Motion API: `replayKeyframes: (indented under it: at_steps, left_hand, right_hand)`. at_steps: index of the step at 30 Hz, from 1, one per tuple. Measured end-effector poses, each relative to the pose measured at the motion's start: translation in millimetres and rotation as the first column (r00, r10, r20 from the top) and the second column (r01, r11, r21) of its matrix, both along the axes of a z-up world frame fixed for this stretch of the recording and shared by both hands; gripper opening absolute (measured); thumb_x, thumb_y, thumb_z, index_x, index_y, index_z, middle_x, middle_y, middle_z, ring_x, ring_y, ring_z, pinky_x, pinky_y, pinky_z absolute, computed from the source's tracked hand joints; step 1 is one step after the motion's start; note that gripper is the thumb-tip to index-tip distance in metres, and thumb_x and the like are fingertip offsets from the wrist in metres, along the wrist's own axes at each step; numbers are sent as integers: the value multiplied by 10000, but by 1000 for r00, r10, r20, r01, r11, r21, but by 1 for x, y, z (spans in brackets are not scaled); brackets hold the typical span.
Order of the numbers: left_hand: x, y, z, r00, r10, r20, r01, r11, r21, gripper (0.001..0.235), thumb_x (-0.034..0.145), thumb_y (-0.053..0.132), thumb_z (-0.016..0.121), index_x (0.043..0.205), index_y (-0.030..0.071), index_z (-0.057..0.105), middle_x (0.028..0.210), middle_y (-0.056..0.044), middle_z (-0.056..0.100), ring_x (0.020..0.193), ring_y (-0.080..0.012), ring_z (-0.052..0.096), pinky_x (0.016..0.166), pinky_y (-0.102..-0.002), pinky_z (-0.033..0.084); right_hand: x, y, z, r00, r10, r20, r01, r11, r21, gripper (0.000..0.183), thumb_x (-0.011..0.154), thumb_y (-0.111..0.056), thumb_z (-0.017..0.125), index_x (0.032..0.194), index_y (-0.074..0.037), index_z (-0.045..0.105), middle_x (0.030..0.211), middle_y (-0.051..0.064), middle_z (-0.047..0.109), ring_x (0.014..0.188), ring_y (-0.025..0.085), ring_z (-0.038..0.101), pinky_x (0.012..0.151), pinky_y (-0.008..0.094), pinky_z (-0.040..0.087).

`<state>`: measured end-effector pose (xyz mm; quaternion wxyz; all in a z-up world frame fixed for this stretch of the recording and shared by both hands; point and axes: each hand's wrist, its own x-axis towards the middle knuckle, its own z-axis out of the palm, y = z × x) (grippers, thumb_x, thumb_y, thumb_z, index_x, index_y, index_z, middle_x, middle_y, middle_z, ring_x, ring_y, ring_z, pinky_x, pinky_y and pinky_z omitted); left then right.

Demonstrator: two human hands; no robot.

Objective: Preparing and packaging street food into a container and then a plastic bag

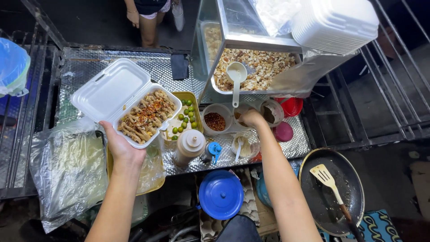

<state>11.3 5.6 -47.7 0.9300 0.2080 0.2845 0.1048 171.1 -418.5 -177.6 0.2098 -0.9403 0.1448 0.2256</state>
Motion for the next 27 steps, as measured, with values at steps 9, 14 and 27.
replayKeyframes:
  at_steps: [9, 14, 27]
  left_hand:
    - [1, -4, 2, 1000, 2, 20, -2, 1000, 15, 893, 918, 710, 414, 1541, 71, 410, 1600, -189, 405, 1443, -432, 443, 1184, -602, 377]
    - [2, -10, -2, 1000, 4, 4, -4, 1000, 23, 888, 924, 706, 413, 1546, 72, 400, 1611, -196, 380, 1458, -437, 410, 1194, -601, 360]
    - [7, -29, -15, 1000, 1, 15, 1, 995, -101, 1019, 878, 785, 397, 1563, 32, 359, 1621, -228, 339, 1469, -431, 374, 1200, -592, 318]
  right_hand:
    - [-74, 9, 77, 843, -538, -12, 431, 662, 613, 280, 859, -103, 665, 602, -43, 571, 495, 7, 375, 382, 68, 316, 348, 182, 213]
    - [-80, -14, 39, 808, -586, -69, 455, 544, 705, 155, 908, -129, 665, 987, -1, 703, 572, -29, 391, 407, 11, 285, 385, 152, 203]
    - [-121, 35, 81, 801, -588, -108, 367, 341, 865, 121, 915, -91, 653, 1009, -42, 711, 546, -48, 344, 358, 3, 272, 356, 153, 214]
